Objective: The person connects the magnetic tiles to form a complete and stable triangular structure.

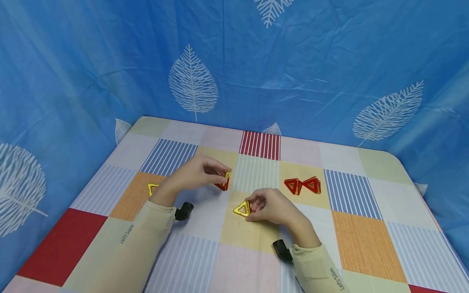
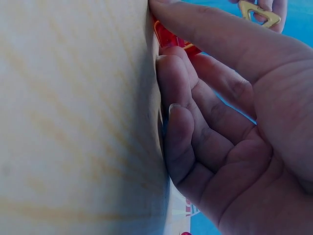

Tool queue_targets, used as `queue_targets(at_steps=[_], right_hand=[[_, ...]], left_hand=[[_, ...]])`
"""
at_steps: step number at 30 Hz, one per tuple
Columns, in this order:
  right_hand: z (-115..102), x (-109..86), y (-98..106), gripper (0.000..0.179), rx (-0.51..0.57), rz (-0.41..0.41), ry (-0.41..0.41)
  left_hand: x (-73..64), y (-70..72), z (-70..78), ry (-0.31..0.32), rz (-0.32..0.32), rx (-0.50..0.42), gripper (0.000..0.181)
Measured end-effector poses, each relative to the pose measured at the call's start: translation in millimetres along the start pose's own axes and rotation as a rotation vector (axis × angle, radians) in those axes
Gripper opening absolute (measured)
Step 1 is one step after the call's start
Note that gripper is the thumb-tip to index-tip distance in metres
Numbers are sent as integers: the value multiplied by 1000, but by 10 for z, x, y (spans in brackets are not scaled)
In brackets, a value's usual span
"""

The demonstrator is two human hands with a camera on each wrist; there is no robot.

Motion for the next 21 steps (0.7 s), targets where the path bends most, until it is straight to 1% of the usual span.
queue_targets(at_steps=[3, 5, 8, 13, 17, 21], right_hand=[[-4, 5, 1, 40, -1, 0, 3], [-9, 9, 0, 41, -5, 1, 3], [-20, 17, 3, 44, -9, 8, 0], [-29, 18, 14, 43, 4, 20, -15], [-28, 6, 18, 42, 16, 19, -33], [-19, 4, 14, 42, 25, 19, -43]], left_hand=[[4, -152, 14, -6, -44, 53, 27], [13, -241, 8, -22, -67, 85, 26], [21, -342, 14, -35, -83, 140, 24], [31, -441, 11, -55, -90, 199, 23], [59, -516, -20, -75, -108, 211, 25], [75, -578, -50, -56, -125, 204, 26]])
Point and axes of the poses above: each hand's wrist, its own x-axis towards the middle knuckle, its own y-axis out of the back of the hand, z = x × y, the point moved 2 cm from there along x, towards the middle knuckle, and after that the axes turned 15 degrees about y, right-handed, at the moved point
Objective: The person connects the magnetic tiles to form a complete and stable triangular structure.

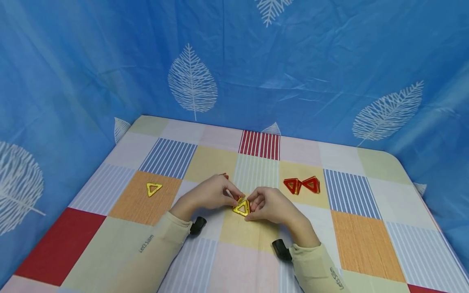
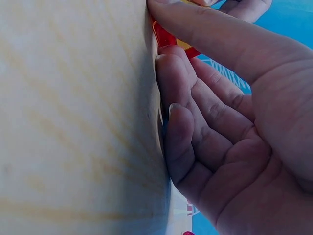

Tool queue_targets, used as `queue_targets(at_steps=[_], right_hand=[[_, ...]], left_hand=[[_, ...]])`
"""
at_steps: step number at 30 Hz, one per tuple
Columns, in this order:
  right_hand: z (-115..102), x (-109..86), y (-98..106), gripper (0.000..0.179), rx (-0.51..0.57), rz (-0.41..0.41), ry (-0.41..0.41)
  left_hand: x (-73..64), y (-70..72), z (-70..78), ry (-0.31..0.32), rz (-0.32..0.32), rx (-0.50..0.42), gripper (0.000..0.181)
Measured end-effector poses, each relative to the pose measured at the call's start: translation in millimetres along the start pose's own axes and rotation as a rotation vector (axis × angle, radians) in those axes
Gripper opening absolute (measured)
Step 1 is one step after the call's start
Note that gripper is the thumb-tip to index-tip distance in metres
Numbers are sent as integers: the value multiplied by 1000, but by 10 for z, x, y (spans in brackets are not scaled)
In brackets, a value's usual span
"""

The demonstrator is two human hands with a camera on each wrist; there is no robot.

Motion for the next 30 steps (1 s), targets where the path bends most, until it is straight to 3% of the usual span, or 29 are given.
queue_targets(at_steps=[7, 15, 30], right_hand=[[16, 20, -5, 43, 13, 11, -20], [34, 5, -4, 42, 40, 33, -40], [38, 8, 3, 41, 27, 25, 11]], left_hand=[[-5, -9, 0, 26, -12, 0, 27], [9, -46, 11, 15, -35, 30, 25], [-2, -57, 39, 30, -48, 22, 24]])
Point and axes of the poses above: each hand's wrist, its own x-axis towards the middle knuckle, its own y-axis out of the back of the hand, z = x × y, the point moved 2 cm from there along x, towards the middle knuckle, and after that the axes turned 15 degrees about y, right-handed, at the moved point
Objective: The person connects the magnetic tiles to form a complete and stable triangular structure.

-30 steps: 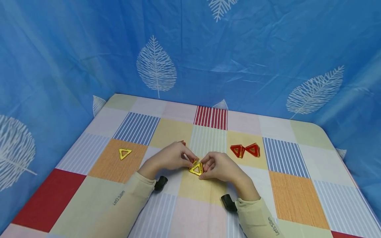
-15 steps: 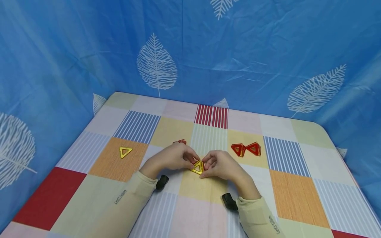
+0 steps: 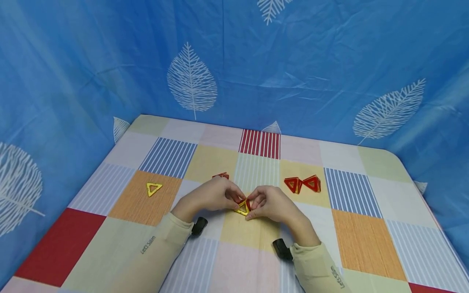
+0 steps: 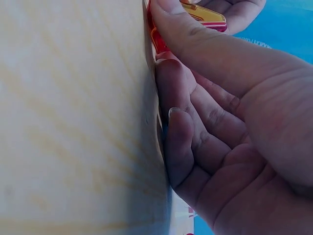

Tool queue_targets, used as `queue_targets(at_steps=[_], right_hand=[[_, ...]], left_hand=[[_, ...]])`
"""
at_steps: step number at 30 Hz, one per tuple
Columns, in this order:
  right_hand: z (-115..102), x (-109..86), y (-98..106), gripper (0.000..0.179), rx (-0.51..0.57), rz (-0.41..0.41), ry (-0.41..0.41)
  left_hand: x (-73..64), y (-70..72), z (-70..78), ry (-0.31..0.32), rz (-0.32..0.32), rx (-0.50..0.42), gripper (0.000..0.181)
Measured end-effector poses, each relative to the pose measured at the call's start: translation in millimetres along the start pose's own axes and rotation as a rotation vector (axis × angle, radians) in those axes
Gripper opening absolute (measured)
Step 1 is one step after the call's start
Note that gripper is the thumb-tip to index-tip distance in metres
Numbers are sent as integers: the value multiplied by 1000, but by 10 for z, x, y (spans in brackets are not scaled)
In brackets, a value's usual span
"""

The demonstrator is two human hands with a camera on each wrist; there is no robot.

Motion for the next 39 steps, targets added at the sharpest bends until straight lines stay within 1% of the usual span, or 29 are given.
queue_targets(at_steps=[6, 11, 14, 18, 22, 24, 27, 31, 35, 39], right_hand=[[9, -1, 3, 42, -3, 2, 10], [17, -4, 8, 54, -1, -11, 23], [18, -7, 11, 59, 3, -25, 30], [16, -8, 21, 54, -12, -37, 46], [18, -11, 43, 46, -51, -25, 50], [19, -15, 55, 44, -64, -17, 47], [14, -21, 67, 39, -71, -2, 43], [0, -28, 80, 31, -87, 23, 59], [-7, -24, 71, 30, -98, 29, 59], [-10, -13, 48, 31, -102, 0, 59]], left_hand=[[-7, 5, -2, -1, -3, -3, 24], [-31, 18, 2, 17, 1, 4, 25], [-38, 15, 4, 31, 5, 15, 23], [-36, 5, 8, 55, 24, 42, 19], [-18, -14, 14, 75, 49, 73, 18], [-6, -28, 20, 72, 60, 88, 17], [4, -50, 26, 51, 81, 106, 14], [3, -66, 56, 29, 117, 131, 10], [-6, -69, 89, 44, 142, 156, 11], [-8, -67, 85, 52, 135, 156, 11]])
Point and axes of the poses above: each hand's wrist, its own x-axis towards the middle knuckle, its own y-axis out of the back of the hand, z = x × y, the point moved 2 cm from there along x, towards the middle knuckle, and after that the axes turned 15 degrees about y, right-handed, at the moved point
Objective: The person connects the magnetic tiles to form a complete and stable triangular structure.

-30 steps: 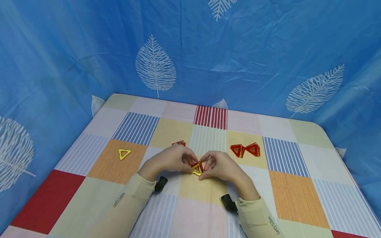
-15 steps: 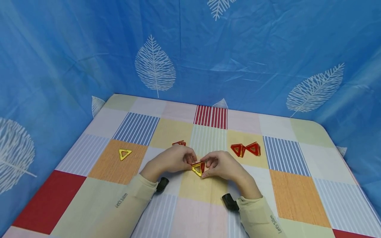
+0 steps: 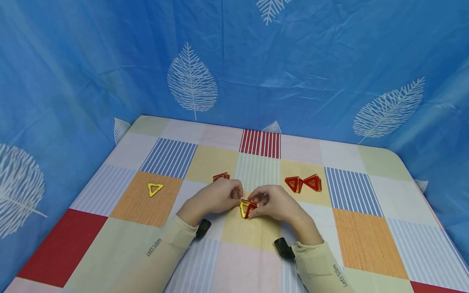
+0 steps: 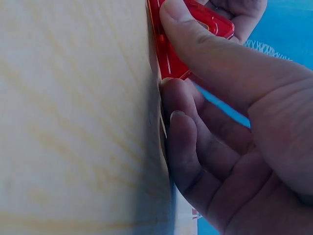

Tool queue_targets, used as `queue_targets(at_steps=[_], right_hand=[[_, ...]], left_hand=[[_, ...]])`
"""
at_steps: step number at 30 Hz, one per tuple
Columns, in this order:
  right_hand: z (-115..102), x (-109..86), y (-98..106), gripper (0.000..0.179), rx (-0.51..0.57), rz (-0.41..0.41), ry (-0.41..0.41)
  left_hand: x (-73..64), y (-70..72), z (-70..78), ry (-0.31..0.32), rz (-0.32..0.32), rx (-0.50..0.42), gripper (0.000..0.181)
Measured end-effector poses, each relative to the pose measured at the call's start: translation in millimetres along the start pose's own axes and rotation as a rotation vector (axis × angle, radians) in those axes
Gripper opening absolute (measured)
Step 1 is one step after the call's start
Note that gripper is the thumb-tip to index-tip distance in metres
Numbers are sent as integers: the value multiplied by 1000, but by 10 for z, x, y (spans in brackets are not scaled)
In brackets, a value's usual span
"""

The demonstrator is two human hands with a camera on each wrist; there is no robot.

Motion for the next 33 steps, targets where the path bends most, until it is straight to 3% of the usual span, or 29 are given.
queue_targets(at_steps=[9, 16, 24, 30, 33], right_hand=[[-10, -6, -4, 26, -45, -1, 31], [-9, 4, -16, 28, -37, 5, 26], [-25, -8, -19, 26, -62, 8, 0], [-25, -11, -39, 25, -40, 9, -11], [-34, -9, -37, 24, -41, 12, -11]], left_hand=[[-47, 182, -47, -44, -46, -97, 6], [-137, 412, -207, -32, -7, -179, 9], [-356, 747, -690, 48, 41, -219, 9], [-624, 943, -1132, 135, 83, -154, 10], [-764, 1021, -1334, 148, 109, -132, 11]])
Point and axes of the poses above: each hand's wrist, its own x-axis towards the middle knuckle, its own y-axis out of the back of the hand, z = x × y, the point moved 2 cm from there along x, towards the middle knuckle, and after that the axes turned 15 degrees about y, right-handed, at the moved point
